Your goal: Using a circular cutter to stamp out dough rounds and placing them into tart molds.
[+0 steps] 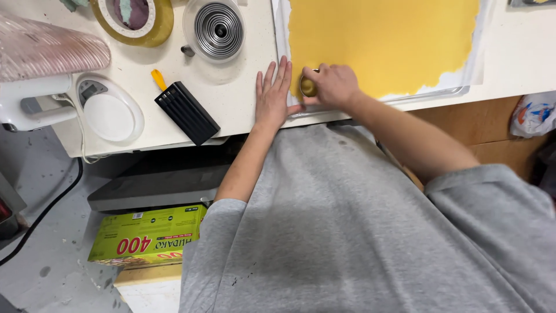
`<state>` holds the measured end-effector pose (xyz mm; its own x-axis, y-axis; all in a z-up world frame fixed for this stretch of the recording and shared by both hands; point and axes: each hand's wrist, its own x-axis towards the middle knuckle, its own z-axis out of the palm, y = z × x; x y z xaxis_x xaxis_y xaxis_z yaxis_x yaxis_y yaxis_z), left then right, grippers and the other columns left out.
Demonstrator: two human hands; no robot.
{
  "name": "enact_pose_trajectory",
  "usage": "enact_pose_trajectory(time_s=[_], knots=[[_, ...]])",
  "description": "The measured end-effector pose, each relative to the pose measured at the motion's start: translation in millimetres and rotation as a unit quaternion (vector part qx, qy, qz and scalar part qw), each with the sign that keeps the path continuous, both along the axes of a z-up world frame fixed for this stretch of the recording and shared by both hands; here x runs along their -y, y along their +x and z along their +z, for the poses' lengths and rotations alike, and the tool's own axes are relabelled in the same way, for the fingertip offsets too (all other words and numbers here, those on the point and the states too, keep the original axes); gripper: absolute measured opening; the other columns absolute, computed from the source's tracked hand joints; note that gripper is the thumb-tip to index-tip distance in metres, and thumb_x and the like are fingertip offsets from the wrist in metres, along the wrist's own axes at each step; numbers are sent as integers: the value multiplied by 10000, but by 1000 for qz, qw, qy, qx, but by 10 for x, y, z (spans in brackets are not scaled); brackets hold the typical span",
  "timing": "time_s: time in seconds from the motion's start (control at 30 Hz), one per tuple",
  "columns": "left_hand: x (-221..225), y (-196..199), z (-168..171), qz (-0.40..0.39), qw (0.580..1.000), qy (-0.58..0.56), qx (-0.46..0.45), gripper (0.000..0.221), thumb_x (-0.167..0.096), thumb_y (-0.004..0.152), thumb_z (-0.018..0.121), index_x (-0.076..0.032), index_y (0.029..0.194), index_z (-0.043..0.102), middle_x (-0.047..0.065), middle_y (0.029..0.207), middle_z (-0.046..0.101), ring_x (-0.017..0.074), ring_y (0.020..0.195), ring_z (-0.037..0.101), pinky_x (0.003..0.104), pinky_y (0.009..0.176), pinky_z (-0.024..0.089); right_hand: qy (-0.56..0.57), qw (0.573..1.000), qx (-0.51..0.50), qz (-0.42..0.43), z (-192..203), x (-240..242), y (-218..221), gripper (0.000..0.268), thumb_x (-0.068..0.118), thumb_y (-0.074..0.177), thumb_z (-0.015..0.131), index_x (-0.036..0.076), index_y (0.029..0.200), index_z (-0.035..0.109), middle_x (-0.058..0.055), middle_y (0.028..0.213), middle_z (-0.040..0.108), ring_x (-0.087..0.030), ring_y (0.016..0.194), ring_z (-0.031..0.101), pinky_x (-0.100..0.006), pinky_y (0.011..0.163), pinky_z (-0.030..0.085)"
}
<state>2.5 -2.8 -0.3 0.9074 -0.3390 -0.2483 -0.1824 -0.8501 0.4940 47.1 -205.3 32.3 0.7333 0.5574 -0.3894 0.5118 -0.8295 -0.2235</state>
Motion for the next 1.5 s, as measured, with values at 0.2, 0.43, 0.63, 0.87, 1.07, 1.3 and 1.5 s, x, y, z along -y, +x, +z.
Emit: enact_pose_trajectory(time_s=[0.2,0.43,0.63,0.87,1.07,1.3,1.5], knots=[[-2,4,24,-1,1000,-7,1,1304,-504,621,921,-102,1622,189,54,1706,157,308,1564,188,555,1272,110,9,983,17,183,-102,118,368,617,621,741,736,276,1217,550,-148,910,670,-344,775,709,-460,612,562],[-13,3,36,-3,1000,5,3,1316,-508,616,925,-91,1620,184,57,1702,162,322,1556,189,555,1268,118,-6,982,24,186,21,19,121,674,710,715,716,276,1203,548,-151,911,675,-348,775,715,-462,609,564],[20,-27,-18,-13,1000,7,7,1330,-485,621,932,-93,1634,165,60,1710,162,316,1566,187,548,1273,117,-31,998,-19,-51,36,7,-37,726,733,828,690,119,1190,553,-178,915,699,-368,799,721,-475,640,557],[26,-2,42,6,1000,16,-21,1336,-485,611,938,-103,1625,156,54,1705,148,307,1569,170,552,1273,96,49,996,16,-73,-34,105,-139,687,627,765,784,102,1155,575,-142,926,707,-335,829,723,-464,659,557],[10,0,57,15,999,17,-29,1327,-484,620,933,-116,1628,152,37,1710,135,293,1569,178,540,1280,107,152,979,37,-134,-58,194,-197,712,477,722,871,103,1265,602,-134,996,721,-335,875,716,-447,697,563],[2,-18,20,10,1000,2,-21,1322,-482,619,936,-111,1625,162,33,1709,129,289,1568,181,552,1277,114,271,934,-8,-232,-85,438,-247,681,386,797,879,83,1321,567,-121,1070,749,-271,933,760,-372,797,596],[-12,-27,45,17,999,-19,-20,1233,-437,652,930,-127,1620,231,34,1706,138,294,1570,182,548,1278,109,395,838,-92,-366,-510,870,-391,619,332,921,781,54,1382,473,-128,1056,708,-184,913,714,-297,802,589]])
